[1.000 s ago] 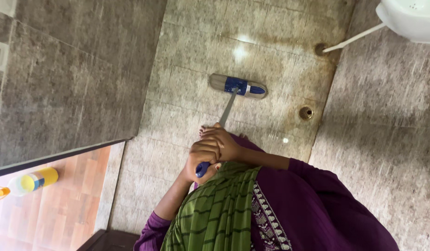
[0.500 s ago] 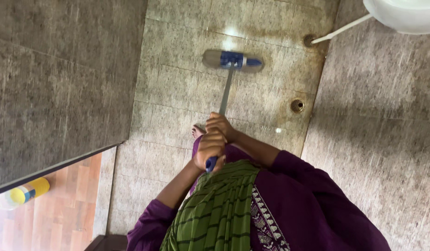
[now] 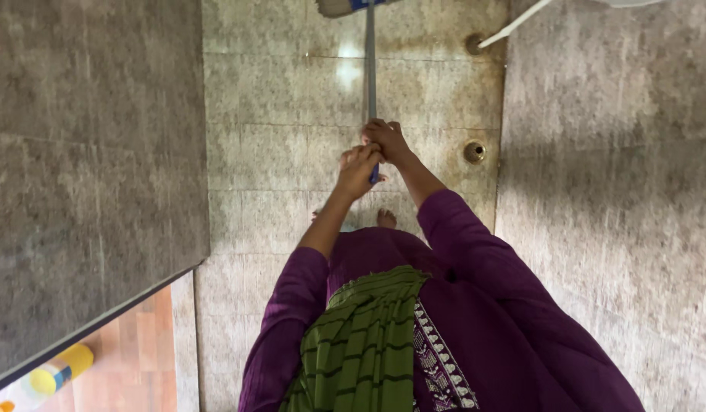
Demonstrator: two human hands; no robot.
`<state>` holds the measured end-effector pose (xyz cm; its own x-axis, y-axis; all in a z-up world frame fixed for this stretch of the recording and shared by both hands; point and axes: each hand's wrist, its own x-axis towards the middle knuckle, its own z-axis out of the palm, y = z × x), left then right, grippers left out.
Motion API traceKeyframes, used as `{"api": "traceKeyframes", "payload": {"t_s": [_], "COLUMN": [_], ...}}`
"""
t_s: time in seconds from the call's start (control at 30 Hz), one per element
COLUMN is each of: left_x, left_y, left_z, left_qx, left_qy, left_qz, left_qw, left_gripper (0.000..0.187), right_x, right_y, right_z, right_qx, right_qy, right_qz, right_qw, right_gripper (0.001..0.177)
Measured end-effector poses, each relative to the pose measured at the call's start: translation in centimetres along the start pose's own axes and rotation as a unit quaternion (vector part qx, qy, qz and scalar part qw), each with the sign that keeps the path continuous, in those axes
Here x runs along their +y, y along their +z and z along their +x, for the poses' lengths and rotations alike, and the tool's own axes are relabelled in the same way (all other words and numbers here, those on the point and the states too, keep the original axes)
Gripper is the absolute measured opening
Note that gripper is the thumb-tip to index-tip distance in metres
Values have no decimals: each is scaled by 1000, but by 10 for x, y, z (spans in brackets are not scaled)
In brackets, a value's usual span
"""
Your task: The person scrubs the floor in a bathroom using a long-handled brush, moving it back and forth across the tiles.
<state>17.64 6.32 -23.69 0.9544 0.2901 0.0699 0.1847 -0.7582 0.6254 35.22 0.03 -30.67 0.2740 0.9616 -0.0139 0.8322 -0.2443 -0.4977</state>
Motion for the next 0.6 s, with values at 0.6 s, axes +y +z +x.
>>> {"api": "traceKeyframes", "payload": {"t_s": [0.6], "left_x": [112], "left_y": [-122], "left_z": [-140], "left_qx": [89], "left_qy": [235], "left_qz": [-304], "left_qw": [919], "left_gripper": [38], "right_x": [-188], "right_y": [-51], "right_z": [-116], "right_qx": [123], "right_qy": [-184], "right_qz": [200], "right_qw": [954], "right_gripper": [29]}}
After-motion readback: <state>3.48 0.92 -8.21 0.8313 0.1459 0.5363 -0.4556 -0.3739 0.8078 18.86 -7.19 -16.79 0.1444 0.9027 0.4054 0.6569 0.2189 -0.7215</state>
